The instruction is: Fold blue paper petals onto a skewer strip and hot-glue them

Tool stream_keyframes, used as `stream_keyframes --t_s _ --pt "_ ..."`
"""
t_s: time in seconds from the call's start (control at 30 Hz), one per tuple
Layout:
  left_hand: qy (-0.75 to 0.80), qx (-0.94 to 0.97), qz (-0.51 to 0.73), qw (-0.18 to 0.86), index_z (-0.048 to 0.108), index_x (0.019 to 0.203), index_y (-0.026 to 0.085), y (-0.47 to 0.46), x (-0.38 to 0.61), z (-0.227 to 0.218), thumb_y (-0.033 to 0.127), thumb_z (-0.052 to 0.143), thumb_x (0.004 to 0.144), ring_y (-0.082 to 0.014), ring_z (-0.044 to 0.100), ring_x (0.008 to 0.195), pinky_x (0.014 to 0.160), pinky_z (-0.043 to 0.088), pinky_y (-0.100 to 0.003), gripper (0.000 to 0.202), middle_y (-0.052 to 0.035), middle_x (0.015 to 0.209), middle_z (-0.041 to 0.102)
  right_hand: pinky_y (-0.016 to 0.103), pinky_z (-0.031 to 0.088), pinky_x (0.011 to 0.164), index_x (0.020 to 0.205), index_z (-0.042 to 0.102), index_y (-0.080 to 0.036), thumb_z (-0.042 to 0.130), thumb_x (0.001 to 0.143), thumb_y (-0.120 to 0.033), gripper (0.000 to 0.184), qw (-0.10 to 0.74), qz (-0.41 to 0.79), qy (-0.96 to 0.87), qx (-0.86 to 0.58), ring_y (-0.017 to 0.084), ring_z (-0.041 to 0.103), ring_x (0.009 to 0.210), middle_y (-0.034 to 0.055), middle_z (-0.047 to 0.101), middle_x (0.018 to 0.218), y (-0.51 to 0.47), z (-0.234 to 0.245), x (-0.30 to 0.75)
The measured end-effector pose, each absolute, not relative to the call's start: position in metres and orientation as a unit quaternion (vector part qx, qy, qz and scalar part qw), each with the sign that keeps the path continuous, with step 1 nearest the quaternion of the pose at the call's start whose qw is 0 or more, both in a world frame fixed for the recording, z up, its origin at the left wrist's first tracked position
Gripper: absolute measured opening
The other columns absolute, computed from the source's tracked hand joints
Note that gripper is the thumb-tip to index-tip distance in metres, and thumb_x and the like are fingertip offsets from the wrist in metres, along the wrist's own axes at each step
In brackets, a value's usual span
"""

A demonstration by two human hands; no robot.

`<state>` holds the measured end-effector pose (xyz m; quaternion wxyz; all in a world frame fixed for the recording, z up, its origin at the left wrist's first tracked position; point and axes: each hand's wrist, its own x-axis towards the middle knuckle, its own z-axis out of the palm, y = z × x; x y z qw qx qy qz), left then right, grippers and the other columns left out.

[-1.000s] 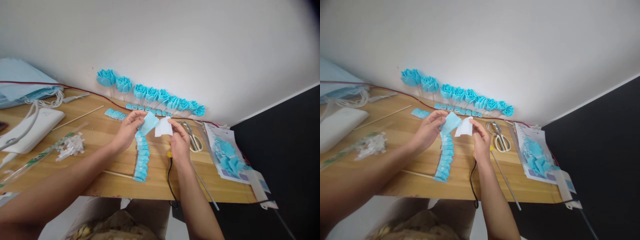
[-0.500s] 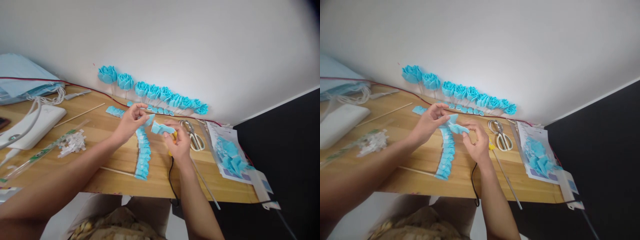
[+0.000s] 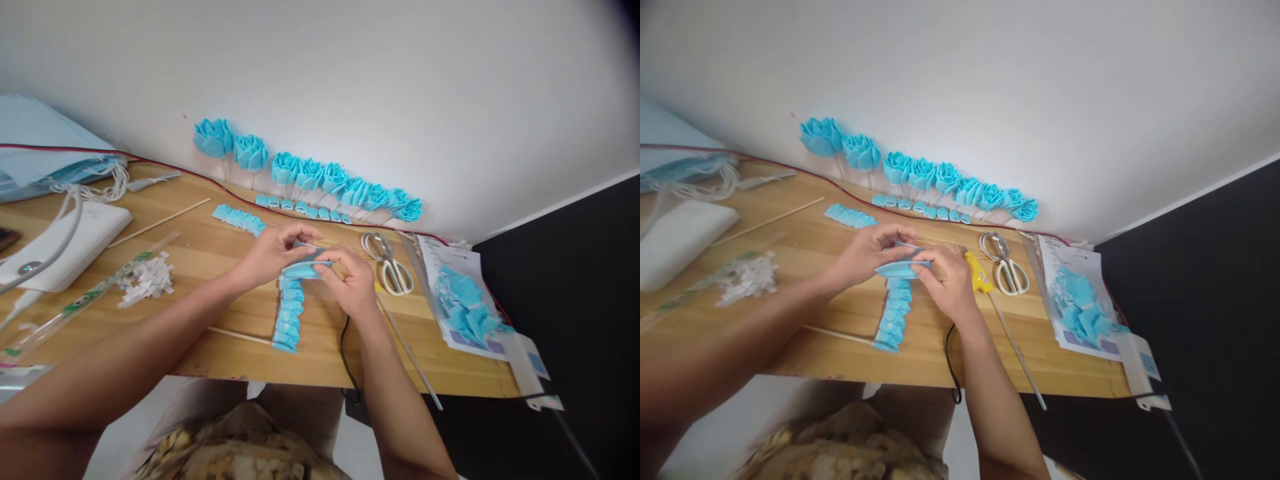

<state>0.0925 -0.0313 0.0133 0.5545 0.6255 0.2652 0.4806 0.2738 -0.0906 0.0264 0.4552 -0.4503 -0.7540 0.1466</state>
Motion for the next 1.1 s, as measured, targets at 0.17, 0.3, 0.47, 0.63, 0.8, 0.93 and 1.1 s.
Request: stream_keyframes --t_s 0.17,0.3,0.47,0.63,0.8,0.93,1.1 --pt "0.261 0.599 0.485 0.581 0.077 0.097 0.019 -0.034 0.094 0.013 0.026 0.080 0.076 -0.0179 0.066 0.080 0.073 0.050 -0.028 0.023 -0.0040 0.090 0.074 0.051 0.041 0.112 0.084 0.075 -0.027 0.073 0.086 -0.032 0.005 0.498 0.150 -0.718 -0.462 0.028 0.056 0.133 0.0056 0.065 0.137 -0.089 0.023 0.275" --pt "0.250 0.578 0.493 0.601 0.077 0.096 0.018 -0.034 0.094 0.016 0.026 0.081 0.076 -0.0185 0.067 0.083 0.076 0.051 -0.029 0.022 -0.0043 0.090 0.073 0.047 0.046 0.108 0.083 0.073 -0.025 0.072 0.087 -0.036 0.012 0.497 0.259 -0.683 -0.468 0.027 0.063 0.125 0.0069 0.071 0.128 -0.086 0.015 0.277" --pt "0.248 0.558 0.495 0.618 0.077 0.099 0.019 -0.034 0.092 0.017 0.030 0.087 0.074 -0.0154 0.062 0.075 0.067 0.047 -0.025 0.029 -0.0021 0.082 0.068 0.034 0.054 0.081 0.084 0.072 -0.024 0.074 0.085 -0.041 0.017 0.509 0.312 -0.626 -0.501 0.020 0.069 0.084 0.0006 0.075 0.086 -0.083 0.006 0.276" --pt "0.241 0.527 0.496 0.647 0.073 0.115 0.022 -0.036 0.089 0.016 0.061 0.068 0.089 -0.0143 0.058 0.074 0.065 0.045 -0.024 0.047 -0.0041 0.091 0.067 0.031 0.053 0.077 0.082 0.072 -0.023 0.074 0.083 -0.040 0.017 0.547 0.317 -0.587 -0.505 0.018 0.067 0.080 -0.0002 0.073 0.083 -0.082 0.005 0.274" --pt "0.232 0.526 0.492 0.654 0.066 0.123 0.024 -0.039 0.091 0.022 0.037 0.090 0.072 -0.0161 0.061 0.082 0.070 0.046 -0.024 0.058 -0.0018 0.092 0.065 0.030 0.052 0.074 0.081 0.072 -0.023 0.074 0.081 -0.039 0.017 0.570 0.294 -0.562 -0.523 0.017 0.065 0.077 -0.0011 0.071 0.079 -0.081 0.006 0.274" --pt "0.250 0.526 0.490 0.648 0.065 0.124 0.023 -0.039 0.095 0.022 0.023 0.086 0.071 -0.0146 0.059 0.076 0.066 0.045 -0.024 0.057 0.0000 0.088 0.064 0.030 0.052 0.075 0.081 0.071 -0.022 0.074 0.081 -0.040 0.018 0.573 0.295 -0.560 -0.520 0.017 0.065 0.077 -0.0011 0.071 0.079 -0.081 0.006 0.273" --pt "0.257 0.536 0.511 0.622 0.068 0.118 0.022 -0.036 0.096 0.017 0.019 0.078 0.075 -0.0136 0.057 0.073 0.065 0.044 -0.024 0.044 0.0008 0.084 0.063 0.030 0.052 0.074 0.084 0.071 -0.023 0.074 0.082 -0.039 0.016 0.566 0.294 -0.565 -0.524 0.017 0.065 0.079 -0.0002 0.070 0.082 -0.082 0.005 0.271"
